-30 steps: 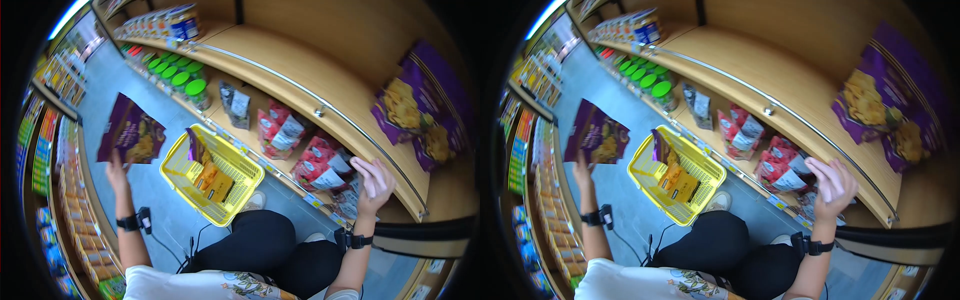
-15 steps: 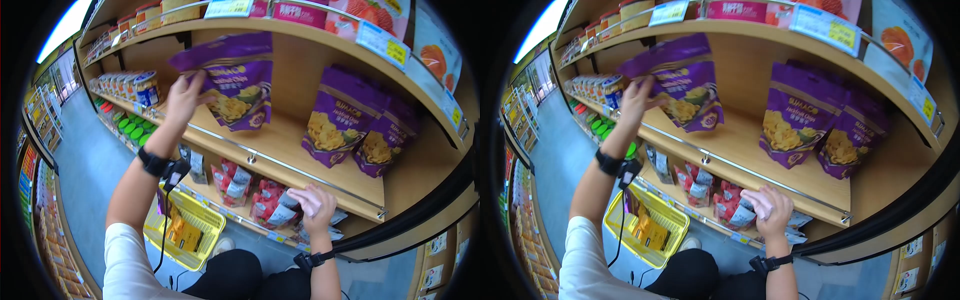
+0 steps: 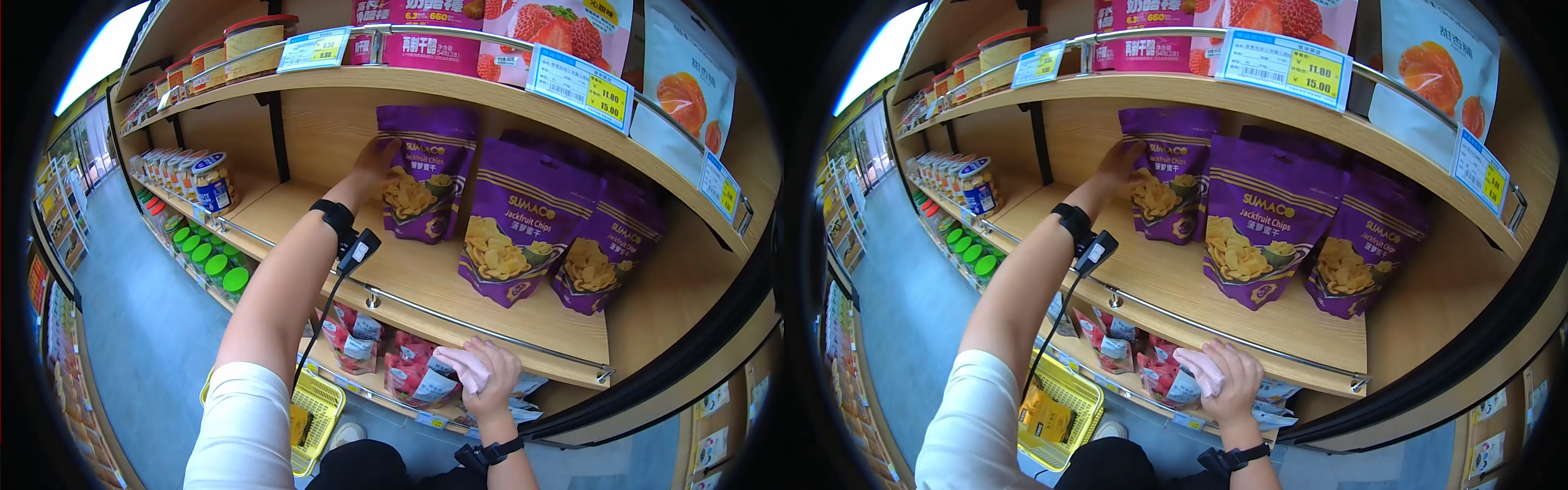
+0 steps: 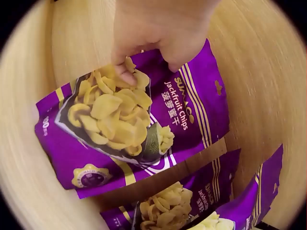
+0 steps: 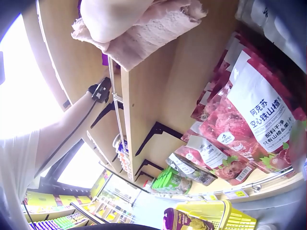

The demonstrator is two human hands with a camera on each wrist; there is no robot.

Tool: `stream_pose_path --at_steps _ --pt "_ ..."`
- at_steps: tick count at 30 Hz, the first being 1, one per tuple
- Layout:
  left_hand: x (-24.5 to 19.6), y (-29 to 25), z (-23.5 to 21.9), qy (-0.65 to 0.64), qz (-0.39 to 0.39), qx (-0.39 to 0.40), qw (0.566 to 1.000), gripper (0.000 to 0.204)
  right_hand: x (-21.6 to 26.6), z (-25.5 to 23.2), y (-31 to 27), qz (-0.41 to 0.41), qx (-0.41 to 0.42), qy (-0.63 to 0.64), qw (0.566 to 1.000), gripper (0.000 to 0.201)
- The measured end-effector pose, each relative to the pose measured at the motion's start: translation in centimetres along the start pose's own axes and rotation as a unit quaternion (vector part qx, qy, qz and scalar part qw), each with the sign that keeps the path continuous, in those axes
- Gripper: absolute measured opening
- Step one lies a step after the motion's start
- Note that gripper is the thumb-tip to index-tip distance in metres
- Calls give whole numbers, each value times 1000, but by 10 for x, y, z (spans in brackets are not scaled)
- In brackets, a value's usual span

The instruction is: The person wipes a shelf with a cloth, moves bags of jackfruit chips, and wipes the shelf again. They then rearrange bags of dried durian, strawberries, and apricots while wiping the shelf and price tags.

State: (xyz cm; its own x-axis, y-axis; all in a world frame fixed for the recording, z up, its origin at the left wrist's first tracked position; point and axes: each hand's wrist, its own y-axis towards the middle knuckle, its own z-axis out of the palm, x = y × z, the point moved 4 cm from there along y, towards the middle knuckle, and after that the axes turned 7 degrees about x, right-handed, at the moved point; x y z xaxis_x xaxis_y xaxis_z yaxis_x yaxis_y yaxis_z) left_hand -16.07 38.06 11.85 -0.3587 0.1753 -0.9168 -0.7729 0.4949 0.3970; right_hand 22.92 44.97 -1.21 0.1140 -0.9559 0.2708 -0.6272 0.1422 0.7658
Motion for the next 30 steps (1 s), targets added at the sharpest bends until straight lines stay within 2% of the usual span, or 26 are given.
stream_pose_path --at_steps 3,6,8,9,12,15,18,21,22,23,25,27,30 --pt "5 9 6 14 -37 16 999 47 0 0 0 2 5 -5 1000 37" --pt "4 8 14 -27 -39 0 999 42 1 0 0 -4 4 -12 1000 34" --pt "25 30 8 47 45 16 998 39 2 1 2 -12 1 -17 1000 32" --pt "19 28 9 85 87 23 992 38 2 1 2 -13 0 -18 1000 32" --pt "20 22 14 -57 -48 -28 997 36 3 2 2 -13 -4 -18 1000 31" --pt "21 29 17 -48 -16 -10 999 35 4 1 3 -9 -6 -15 1000 31" --pt "18 28 27 -147 18 3 989 36 5 2 3 -7 -6 -13 1000 30" --pt "35 44 24 -129 -1 27 991 38 7 2 4 -3 -2 -17 1000 29" --pt "43 48 21 5 6 26 1000 39 7 2 4 -2 -3 -17 1000 29" --pt "52 52 20 138 12 25 990 40 7 2 4 -2 -4 -18 1000 29" --pt "47 42 18 195 -38 10 980 41 4 4 1 -5 -9 -31 999 30" --pt "43 19 19 43 -147 -15 988 43 3 6 0 -4 -16 -30 999 30" --pt "48 -2 14 37 -142 29 989 53 1 7 -1 1 -21 -19 1000 30"
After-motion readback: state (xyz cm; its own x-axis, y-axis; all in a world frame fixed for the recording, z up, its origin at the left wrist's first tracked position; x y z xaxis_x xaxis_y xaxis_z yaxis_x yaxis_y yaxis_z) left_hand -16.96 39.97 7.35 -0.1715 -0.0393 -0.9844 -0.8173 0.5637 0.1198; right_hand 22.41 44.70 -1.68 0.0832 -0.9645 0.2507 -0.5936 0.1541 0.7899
